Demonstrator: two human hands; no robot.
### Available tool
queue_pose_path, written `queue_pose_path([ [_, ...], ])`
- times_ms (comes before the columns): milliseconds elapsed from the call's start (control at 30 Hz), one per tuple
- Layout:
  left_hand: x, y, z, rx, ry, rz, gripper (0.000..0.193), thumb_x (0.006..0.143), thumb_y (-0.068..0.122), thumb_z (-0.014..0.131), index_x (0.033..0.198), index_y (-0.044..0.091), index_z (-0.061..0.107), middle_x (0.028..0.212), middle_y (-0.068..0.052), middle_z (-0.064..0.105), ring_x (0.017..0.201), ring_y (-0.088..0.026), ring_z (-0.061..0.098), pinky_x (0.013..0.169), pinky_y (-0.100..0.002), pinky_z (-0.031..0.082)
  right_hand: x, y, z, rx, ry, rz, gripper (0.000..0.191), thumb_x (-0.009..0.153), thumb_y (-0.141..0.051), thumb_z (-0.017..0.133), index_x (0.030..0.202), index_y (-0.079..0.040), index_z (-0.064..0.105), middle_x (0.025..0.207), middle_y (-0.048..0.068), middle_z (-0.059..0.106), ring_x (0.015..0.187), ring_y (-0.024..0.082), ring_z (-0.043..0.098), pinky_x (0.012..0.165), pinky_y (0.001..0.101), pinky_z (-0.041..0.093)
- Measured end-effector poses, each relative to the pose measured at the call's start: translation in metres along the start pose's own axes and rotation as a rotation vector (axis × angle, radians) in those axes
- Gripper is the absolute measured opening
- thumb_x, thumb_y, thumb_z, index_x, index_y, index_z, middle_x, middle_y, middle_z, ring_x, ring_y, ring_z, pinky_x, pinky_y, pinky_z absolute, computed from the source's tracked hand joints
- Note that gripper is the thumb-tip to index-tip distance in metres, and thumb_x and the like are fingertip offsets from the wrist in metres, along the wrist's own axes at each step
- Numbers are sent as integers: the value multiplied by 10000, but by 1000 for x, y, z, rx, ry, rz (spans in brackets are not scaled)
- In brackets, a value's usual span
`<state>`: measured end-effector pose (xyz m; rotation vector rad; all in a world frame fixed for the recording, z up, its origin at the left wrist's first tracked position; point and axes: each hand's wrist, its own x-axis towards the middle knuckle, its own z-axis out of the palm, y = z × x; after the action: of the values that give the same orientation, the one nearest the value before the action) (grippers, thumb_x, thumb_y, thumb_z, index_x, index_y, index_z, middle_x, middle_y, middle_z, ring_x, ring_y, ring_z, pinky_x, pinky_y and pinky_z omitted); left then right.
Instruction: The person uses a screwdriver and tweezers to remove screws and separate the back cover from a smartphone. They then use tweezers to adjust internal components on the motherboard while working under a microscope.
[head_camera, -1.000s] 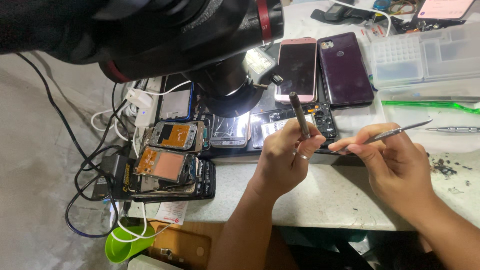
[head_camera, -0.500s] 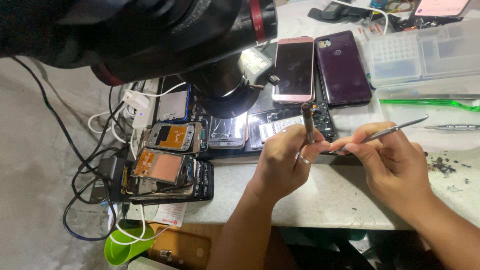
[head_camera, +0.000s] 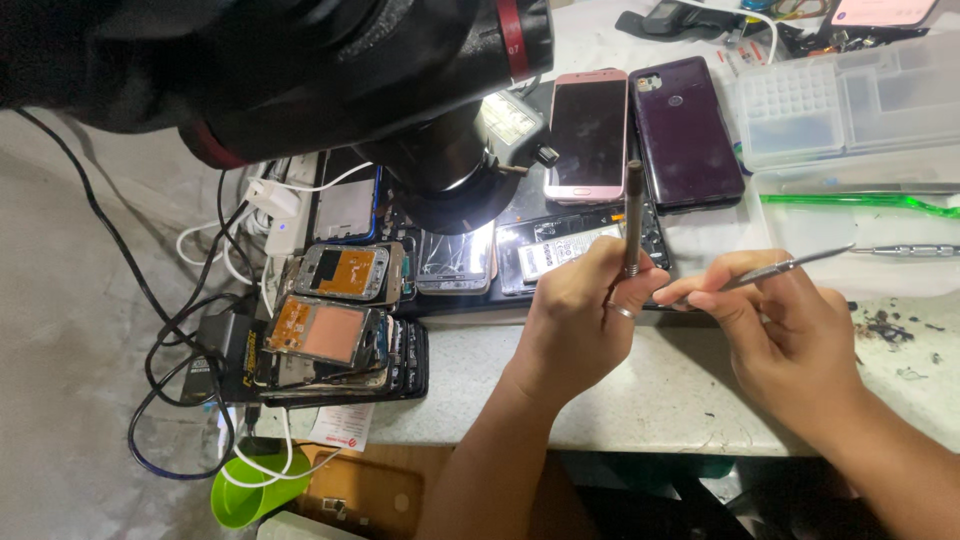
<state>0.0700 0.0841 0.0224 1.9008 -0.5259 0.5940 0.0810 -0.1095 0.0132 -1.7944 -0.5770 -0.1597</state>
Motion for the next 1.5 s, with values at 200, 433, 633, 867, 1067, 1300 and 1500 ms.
queue_pose_path([
  [200,2,3,0,21,-3,-50,139,1010,67,699,1058,25,576,828,-80,693,723,-158,712,622,-248,534,-3,0,5,-99,37,-99,87,1038,-52,570,1097,-19,516,954,134,766,971,189,780,848,274,614],
  [433,4,0,1,-69,65,-168,120,1018,81,696,1030,33,586,768,-50,693,642,-82,637,562,-242,480,-2,0,2,31,21,11,62,1044,-46,543,1088,-21,508,954,142,770,1000,207,778,821,294,607],
  [633,1,-4,-1,-66,1,-110,114,1031,69,673,1061,23,574,815,-65,692,721,-129,701,630,-248,534,3,3,5,183,-4,-19,67,1062,-51,512,1107,-16,476,1017,175,753,1055,223,753,963,344,628],
  [867,1,-6,-5,-1,-17,-28,121,1031,75,674,1068,44,564,896,-69,720,811,-168,763,676,-271,608,5,3,4,79,-34,-9,85,1042,-55,528,1098,-26,473,1001,155,767,1012,206,770,928,331,638],
  [1067,0,1,-12,85,0,48,120,1011,83,701,1048,52,591,908,-65,730,833,-201,772,707,-288,610,-3,0,-1,-142,-61,-138,86,1006,-56,575,1085,-31,550,966,96,774,988,189,791,852,293,629],
  [1300,-14,-3,-8,65,22,99,90,1012,104,691,1047,50,628,901,-76,725,812,-182,760,693,-292,614,-8,8,-3,-212,-97,-186,56,950,-39,629,1001,-40,654,981,105,770,830,176,781,729,277,607],
  [1500,-21,-15,-11,0,91,64,117,1051,131,678,1089,34,624,899,-68,729,789,-155,756,669,-274,607,7,4,4,-156,-119,-120,102,992,-78,596,1062,-17,554,935,89,787,905,169,799,789,283,631],
])
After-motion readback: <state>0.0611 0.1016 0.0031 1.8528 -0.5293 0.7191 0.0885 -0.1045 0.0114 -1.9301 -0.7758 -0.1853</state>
